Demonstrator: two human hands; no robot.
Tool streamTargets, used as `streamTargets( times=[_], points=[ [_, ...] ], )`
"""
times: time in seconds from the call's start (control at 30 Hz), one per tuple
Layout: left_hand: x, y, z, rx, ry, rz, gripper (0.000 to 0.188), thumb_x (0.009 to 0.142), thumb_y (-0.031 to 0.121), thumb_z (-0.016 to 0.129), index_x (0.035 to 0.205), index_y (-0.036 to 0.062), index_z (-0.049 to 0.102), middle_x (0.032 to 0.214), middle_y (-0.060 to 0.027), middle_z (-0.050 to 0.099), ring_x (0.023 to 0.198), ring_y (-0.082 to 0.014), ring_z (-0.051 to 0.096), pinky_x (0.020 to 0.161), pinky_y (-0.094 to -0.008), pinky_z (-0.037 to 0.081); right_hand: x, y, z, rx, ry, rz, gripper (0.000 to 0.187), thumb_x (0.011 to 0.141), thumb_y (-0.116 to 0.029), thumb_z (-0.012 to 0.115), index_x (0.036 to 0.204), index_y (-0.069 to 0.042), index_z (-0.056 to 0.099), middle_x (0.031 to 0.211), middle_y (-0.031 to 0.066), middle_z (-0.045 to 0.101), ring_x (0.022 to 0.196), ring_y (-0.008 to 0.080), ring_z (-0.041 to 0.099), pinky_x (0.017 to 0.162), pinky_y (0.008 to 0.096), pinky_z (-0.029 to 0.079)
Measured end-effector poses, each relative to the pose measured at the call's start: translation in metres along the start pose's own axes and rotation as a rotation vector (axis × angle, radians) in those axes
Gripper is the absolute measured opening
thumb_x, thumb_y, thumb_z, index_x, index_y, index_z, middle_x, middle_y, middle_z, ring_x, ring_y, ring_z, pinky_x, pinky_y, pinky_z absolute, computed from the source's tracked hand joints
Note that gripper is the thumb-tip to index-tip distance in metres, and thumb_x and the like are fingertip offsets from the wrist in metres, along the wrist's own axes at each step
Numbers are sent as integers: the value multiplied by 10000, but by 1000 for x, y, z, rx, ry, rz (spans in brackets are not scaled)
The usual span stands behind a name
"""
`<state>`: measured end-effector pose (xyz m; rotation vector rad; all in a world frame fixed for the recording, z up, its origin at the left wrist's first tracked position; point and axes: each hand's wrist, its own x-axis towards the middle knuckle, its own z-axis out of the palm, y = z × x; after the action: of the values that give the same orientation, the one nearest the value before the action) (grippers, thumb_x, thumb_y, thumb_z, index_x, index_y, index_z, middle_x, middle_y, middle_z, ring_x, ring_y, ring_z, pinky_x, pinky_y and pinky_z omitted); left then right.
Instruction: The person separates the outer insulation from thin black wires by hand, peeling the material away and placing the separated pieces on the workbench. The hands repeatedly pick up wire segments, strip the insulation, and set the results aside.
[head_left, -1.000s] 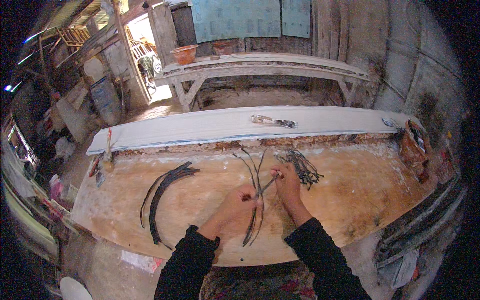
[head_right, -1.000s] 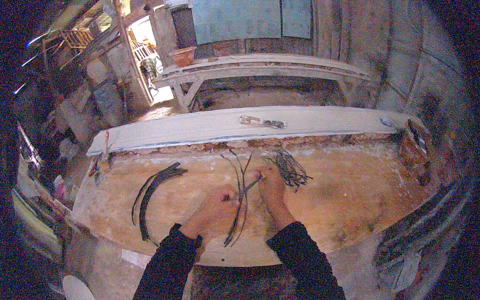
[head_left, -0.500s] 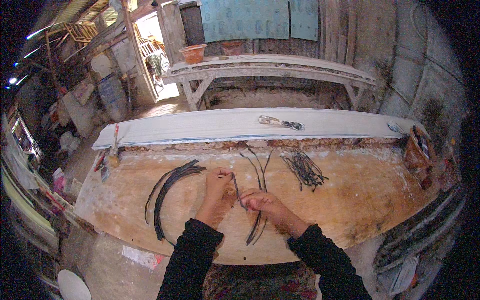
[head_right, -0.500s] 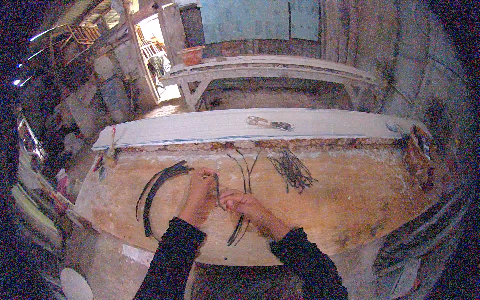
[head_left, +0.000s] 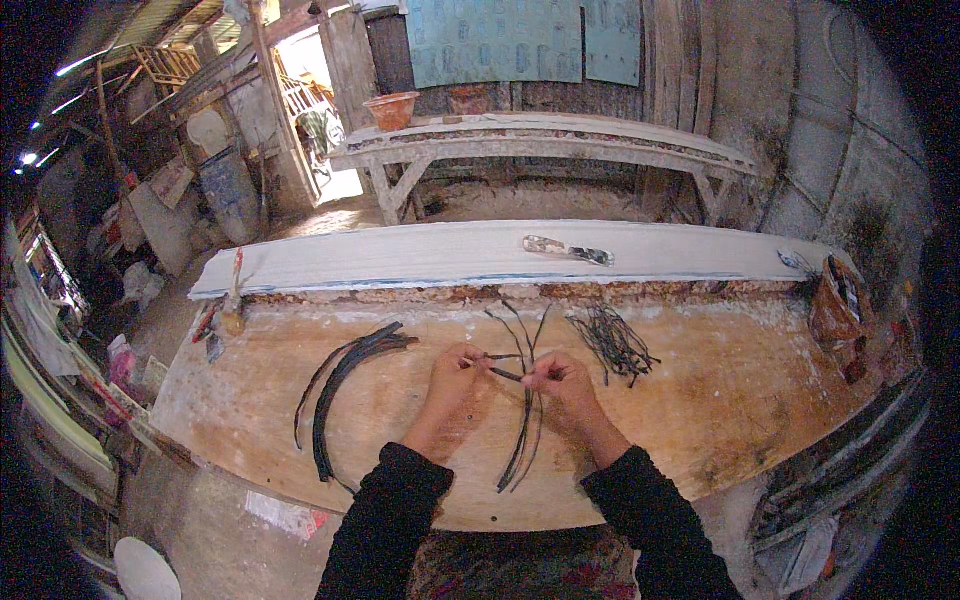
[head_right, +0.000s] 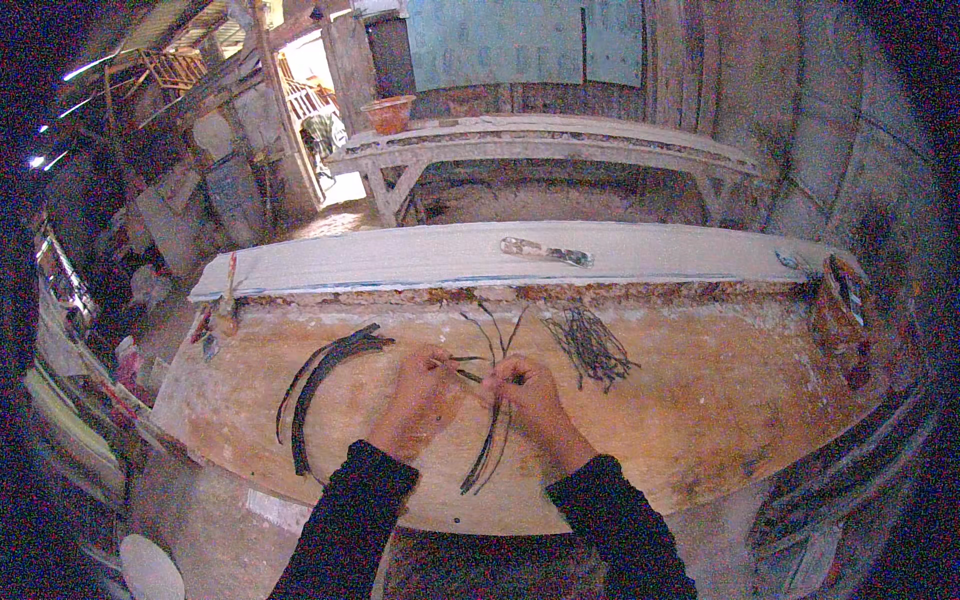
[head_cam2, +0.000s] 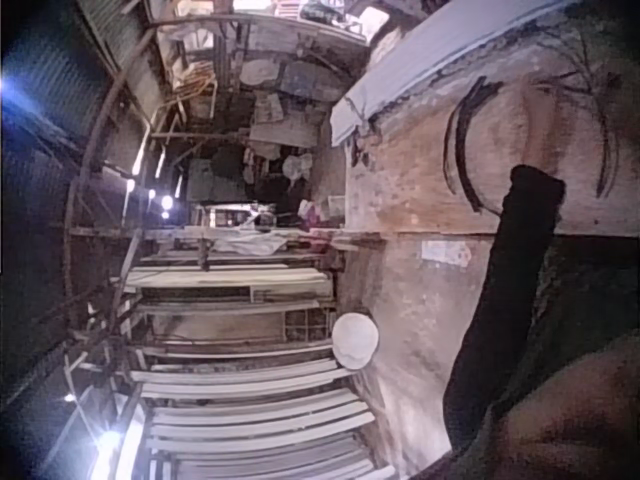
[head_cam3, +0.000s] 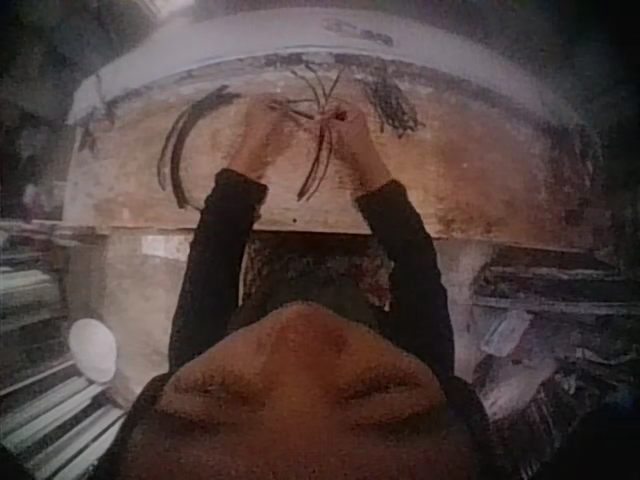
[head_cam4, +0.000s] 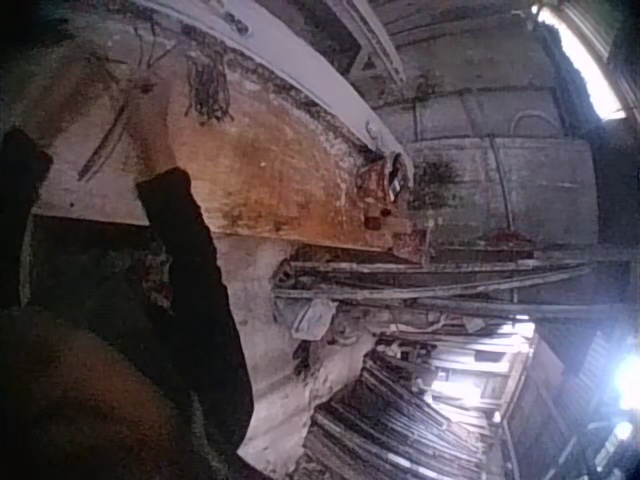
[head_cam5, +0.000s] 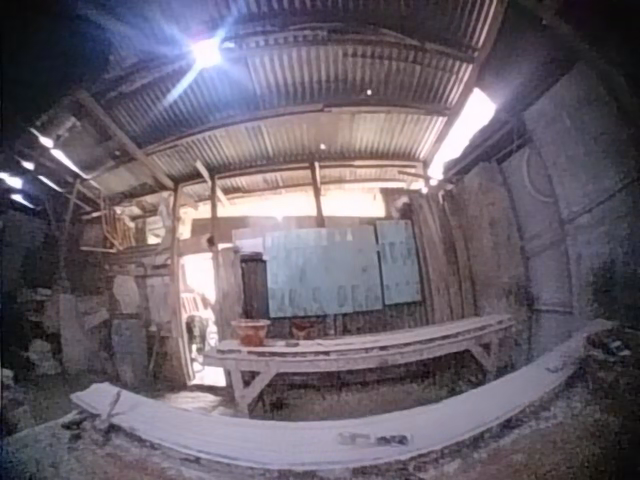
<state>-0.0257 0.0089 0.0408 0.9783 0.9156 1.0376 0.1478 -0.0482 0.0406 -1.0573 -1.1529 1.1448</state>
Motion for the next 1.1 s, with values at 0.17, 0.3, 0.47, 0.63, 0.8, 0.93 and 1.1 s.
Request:
streamTargets(
  times=[0.17,0.3,0.47,0.63,0.8,0.93,1.1],
  points=[
    [-24,3,23,111,-347,-14,78,794,44,623,771,54,550,707,5,537,630,-87,512,553,-236,418,30,41,-41,-309,478,-172,117,744,-47,671,759,-55,555,729,-12,520,651,89,476,619,228,399],
    [-27,-16,25,324,-591,155,131,777,74,650,742,62,524,693,34,489,635,-70,472,568,-226,391,31,32,-28,-312,544,-260,101,776,-106,653,842,-59,592,723,-17,515,666,92,463,621,235,391],
    [-17,-20,21,516,-511,238,189,743,128,687,712,67,511,681,43,457,627,-63,451,564,-225,383,31,33,-35,-322,548,-196,126,799,-152,638,883,-59,619,729,-20,520,671,91,466,615,243,395],
    [-14,-13,22,550,-196,259,144,729,117,678,723,48,552,668,14,513,611,-76,477,548,-233,400,38,58,-47,-332,681,-180,105,786,-151,654,801,-54,616,734,-14,538,679,93,482,621,237,391],
    [26,-26,-22,352,205,325,107,732,105,660,759,27,592,647,-6,556,589,-92,505,537,-237,413,18,28,-19,-331,304,-148,120,786,-145,653,775,-38,601,803,11,559,757,116,510,687,254,395],
    [31,-4,-30,527,296,444,89,721,93,666,743,33,604,646,-9,563,594,-101,509,536,-247,413,-10,-4,6,-225,-159,-117,141,806,-153,632,818,-14,610,957,47,552,888,149,520,781,292,411],
    [43,-25,-44,64,232,242,91,695,79,687,689,31,610,655,-13,574,603,-101,510,535,-248,403,-29,-22,32,0,-417,-26,170,826,-144,607,938,-17,618,1152,82,490,1022,168,497,882,305,399]
  ],
)
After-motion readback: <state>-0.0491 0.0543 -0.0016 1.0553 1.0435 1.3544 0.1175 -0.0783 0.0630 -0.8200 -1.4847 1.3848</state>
